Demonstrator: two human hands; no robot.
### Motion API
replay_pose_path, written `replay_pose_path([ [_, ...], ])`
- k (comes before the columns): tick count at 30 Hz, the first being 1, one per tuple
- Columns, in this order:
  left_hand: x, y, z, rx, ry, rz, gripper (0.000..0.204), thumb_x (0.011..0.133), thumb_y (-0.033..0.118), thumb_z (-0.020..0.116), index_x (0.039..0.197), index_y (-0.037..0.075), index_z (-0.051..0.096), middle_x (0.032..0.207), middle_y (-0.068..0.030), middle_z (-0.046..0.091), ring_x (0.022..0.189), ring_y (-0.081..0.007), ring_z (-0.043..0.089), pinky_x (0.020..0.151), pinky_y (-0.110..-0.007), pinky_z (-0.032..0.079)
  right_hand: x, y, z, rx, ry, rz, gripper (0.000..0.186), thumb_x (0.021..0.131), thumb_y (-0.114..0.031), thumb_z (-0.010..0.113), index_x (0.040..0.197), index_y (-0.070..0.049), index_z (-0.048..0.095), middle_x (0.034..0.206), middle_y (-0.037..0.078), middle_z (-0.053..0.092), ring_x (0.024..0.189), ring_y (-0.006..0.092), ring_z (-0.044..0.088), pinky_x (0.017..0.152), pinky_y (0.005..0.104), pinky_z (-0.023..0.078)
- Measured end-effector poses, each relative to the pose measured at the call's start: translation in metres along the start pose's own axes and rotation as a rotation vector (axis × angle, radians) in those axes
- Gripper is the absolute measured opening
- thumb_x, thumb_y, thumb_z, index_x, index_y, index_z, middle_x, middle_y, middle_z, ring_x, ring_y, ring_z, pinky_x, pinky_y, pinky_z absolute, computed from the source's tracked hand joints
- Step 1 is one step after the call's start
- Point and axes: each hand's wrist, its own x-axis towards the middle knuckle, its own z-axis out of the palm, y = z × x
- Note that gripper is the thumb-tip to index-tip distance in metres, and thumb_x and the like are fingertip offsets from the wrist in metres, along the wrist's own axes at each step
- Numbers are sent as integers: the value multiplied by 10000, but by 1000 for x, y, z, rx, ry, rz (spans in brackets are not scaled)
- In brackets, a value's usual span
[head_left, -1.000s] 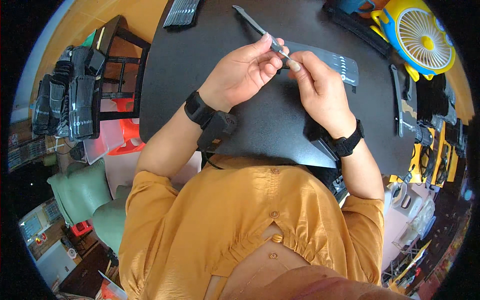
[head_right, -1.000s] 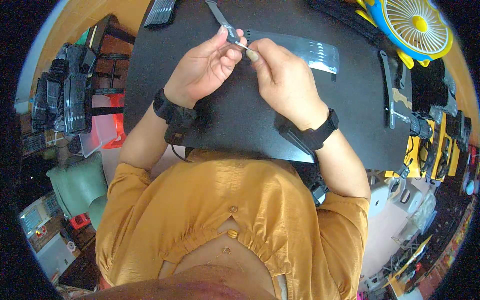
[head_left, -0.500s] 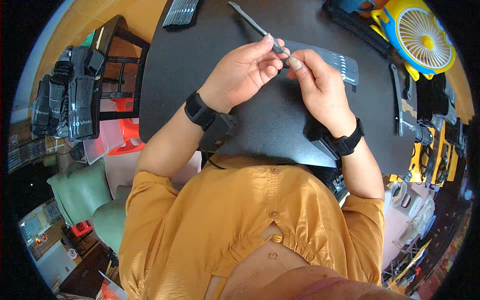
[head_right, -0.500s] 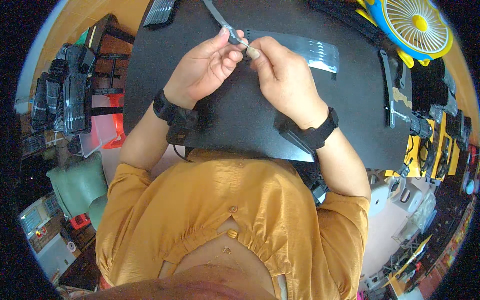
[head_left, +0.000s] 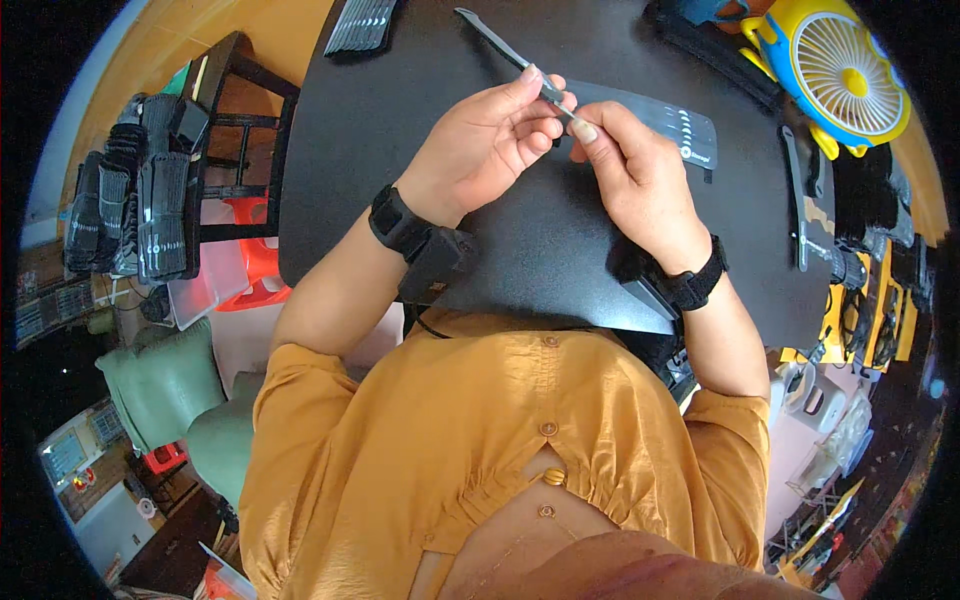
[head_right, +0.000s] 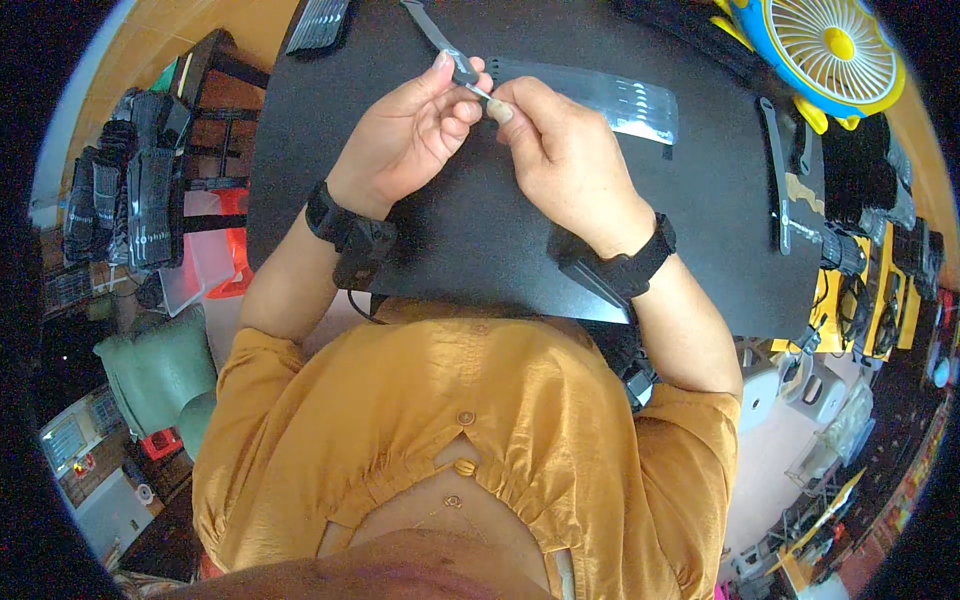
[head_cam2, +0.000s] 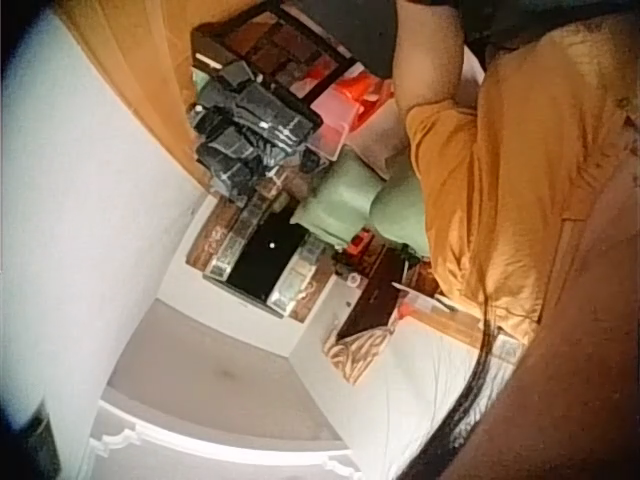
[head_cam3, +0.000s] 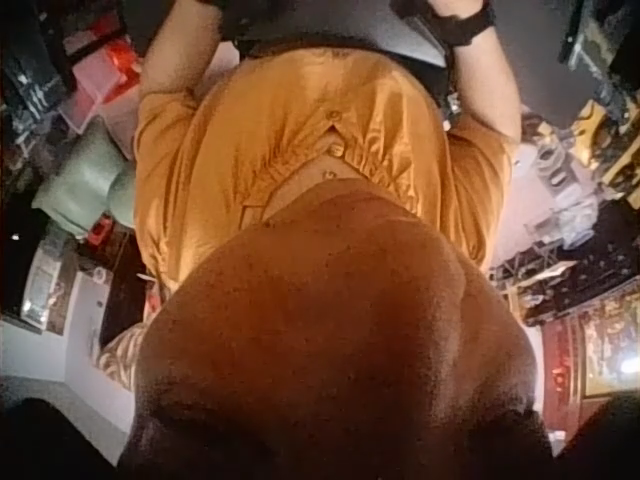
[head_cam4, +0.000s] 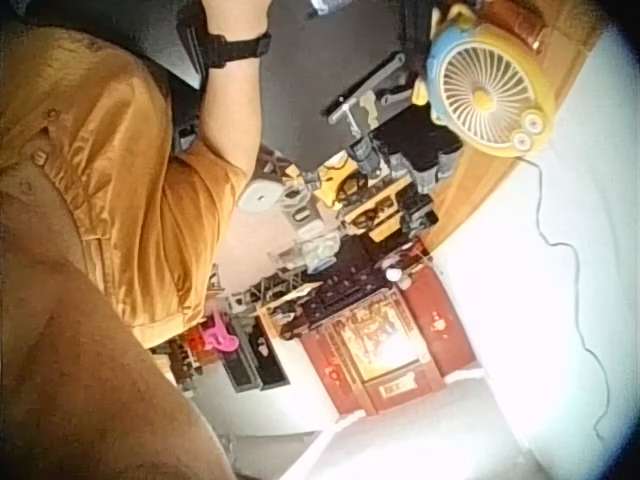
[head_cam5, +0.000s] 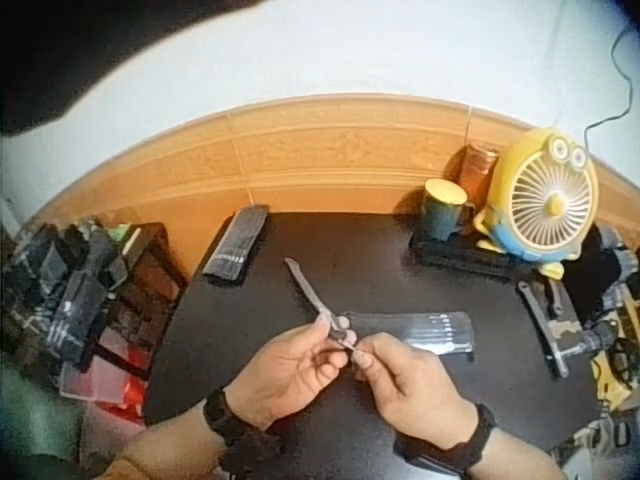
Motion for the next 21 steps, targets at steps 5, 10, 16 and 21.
replay_pose_path([
  [5,0,0,0,-9,-7,-10,301,1015,254,481,1128,-12,567,997,-87,638,785,-111,586,704,-202,510,0,2,0,-11,6,-12,100,942,-113,528,972,-48,598,754,141,654,716,317,666,632,380,521],
  [10,0,0,0,5,16,3,300,1015,252,481,1130,-12,564,998,-84,635,788,-109,582,697,-201,503,1,2,0,-25,13,-3,97,944,-115,527,960,-48,596,743,142,651,710,320,664,626,384,518],
  [16,0,-2,0,21,24,15,295,1015,255,481,1121,-7,565,993,-79,634,783,-108,579,690,-200,499,1,2,1,-30,25,6,99,947,-119,525,949,-47,593,733,143,651,700,321,666,612,385,517],
  [21,-1,-5,2,81,94,4,288,1014,268,483,1100,12,581,964,-70,638,784,-109,586,687,-202,499,0,3,2,-21,15,27,88,942,-115,534,947,-48,592,727,139,655,702,321,673,615,382,523],
])
